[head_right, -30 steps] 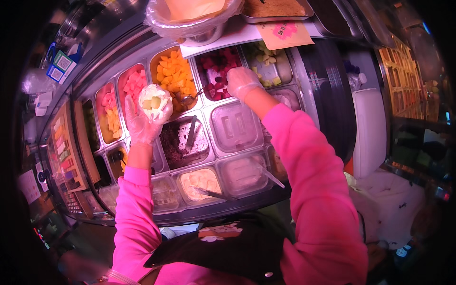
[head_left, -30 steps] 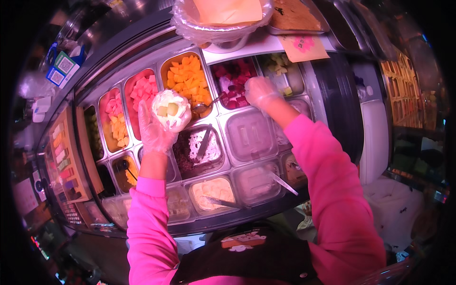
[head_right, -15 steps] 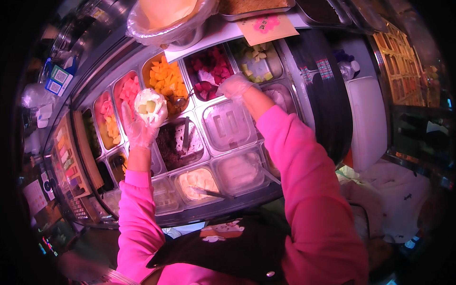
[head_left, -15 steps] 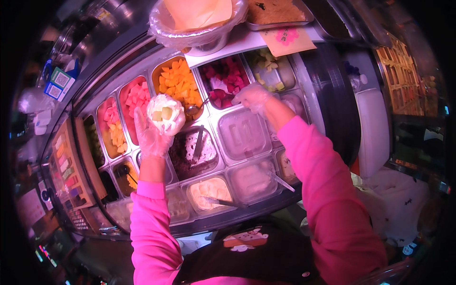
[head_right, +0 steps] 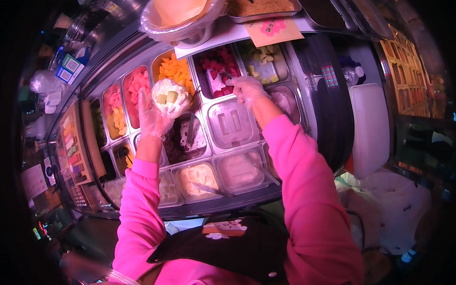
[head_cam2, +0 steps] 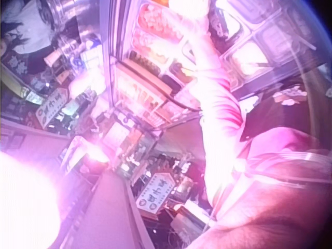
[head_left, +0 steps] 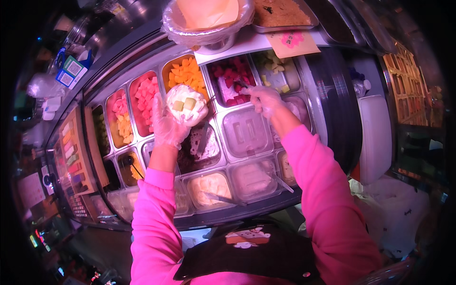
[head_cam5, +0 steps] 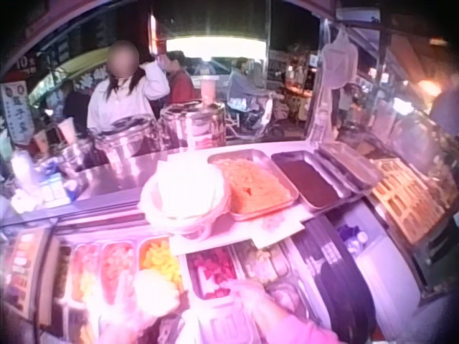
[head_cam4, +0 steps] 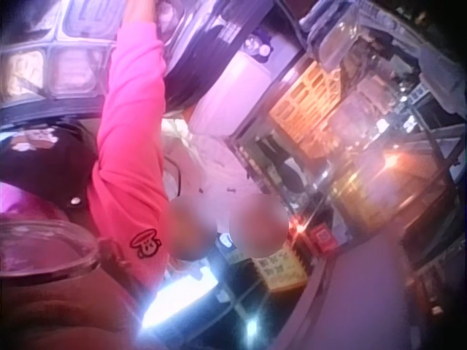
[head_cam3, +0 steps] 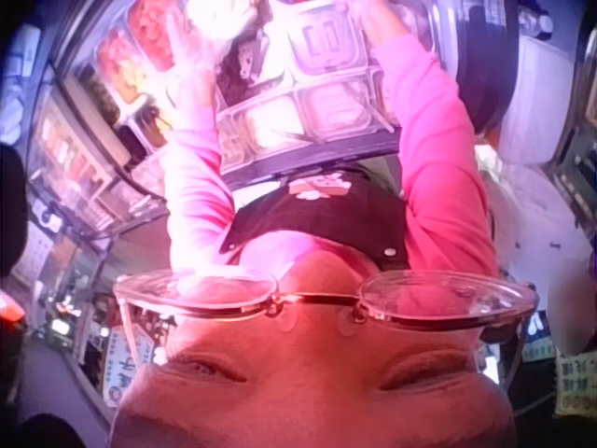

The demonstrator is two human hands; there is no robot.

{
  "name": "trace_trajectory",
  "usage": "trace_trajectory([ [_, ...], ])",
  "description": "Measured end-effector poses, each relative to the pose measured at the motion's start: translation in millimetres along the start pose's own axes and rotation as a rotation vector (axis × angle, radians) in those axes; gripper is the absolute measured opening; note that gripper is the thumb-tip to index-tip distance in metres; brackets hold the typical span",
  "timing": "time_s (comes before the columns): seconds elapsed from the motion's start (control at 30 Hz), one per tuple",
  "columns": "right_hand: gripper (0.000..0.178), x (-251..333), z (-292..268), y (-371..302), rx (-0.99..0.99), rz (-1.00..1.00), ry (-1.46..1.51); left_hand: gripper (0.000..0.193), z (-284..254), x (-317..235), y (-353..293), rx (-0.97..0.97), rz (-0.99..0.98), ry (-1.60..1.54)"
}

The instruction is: The person scoops a white base from a display case and places it into a plastic bag. They add various colorful toppings from separate containers, then roll the mixture into a ball. The person coats the ball in a brown crumbly substance and hands the finished item to a customer.

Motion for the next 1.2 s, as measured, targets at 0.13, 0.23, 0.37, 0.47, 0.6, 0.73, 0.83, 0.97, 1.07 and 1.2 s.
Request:
trace_trajectory([
  [0.13,0.024,17,3,-31,-0.076,-0.133,-0.002,0.063,15,12,2,-0.014,-0.028,-0.006],
  [0.23,0.025,28,6,-51,-0.076,-0.158,0.004,0.056,31,29,7,0.043,-0.099,0.056],
  [0.37,0.025,39,5,-77,-0.068,-0.195,-0.039,0.054,47,64,15,0.132,-0.160,0.034],
  [0.47,0.025,36,8,-91,-0.029,-0.113,0.017,0.055,52,89,25,0.164,-0.182,-0.101],
  [0.6,0.020,33,12,-100,-0.038,-0.028,0.124,0.055,44,104,28,0.101,-0.162,-0.138],
  [0.73,0.027,36,14,-97,-0.041,-0.028,0.088,0.057,39,106,13,0.115,-0.152,-0.159],
  [0.83,0.030,35,15,-87,0.021,-0.024,0.100,0.061,40,108,-6,0.161,-0.158,-0.184],
  [0.97,0.033,27,14,-69,0.057,0.000,0.048,0.064,34,107,-44,0.180,-0.105,-0.268],
  [1.07,0.032,19,11,-58,0.045,0.038,0.016,0.066,21,100,-79,0.210,-0.069,-0.363],
  [1.2,0.026,6,13,-44,0.097,0.117,0.055,0.065,-10,86,-127,0.145,0.003,-0.499],
])
Point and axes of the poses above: each hand's wrist, its own y-axis towards the middle knuckle, its own z-axis out of the palm, x = y × z, the point moved 6 cm from there along y, towards the middle knuckle, and after that the axes turned 1 degree about -z, right-handed, at the moved point
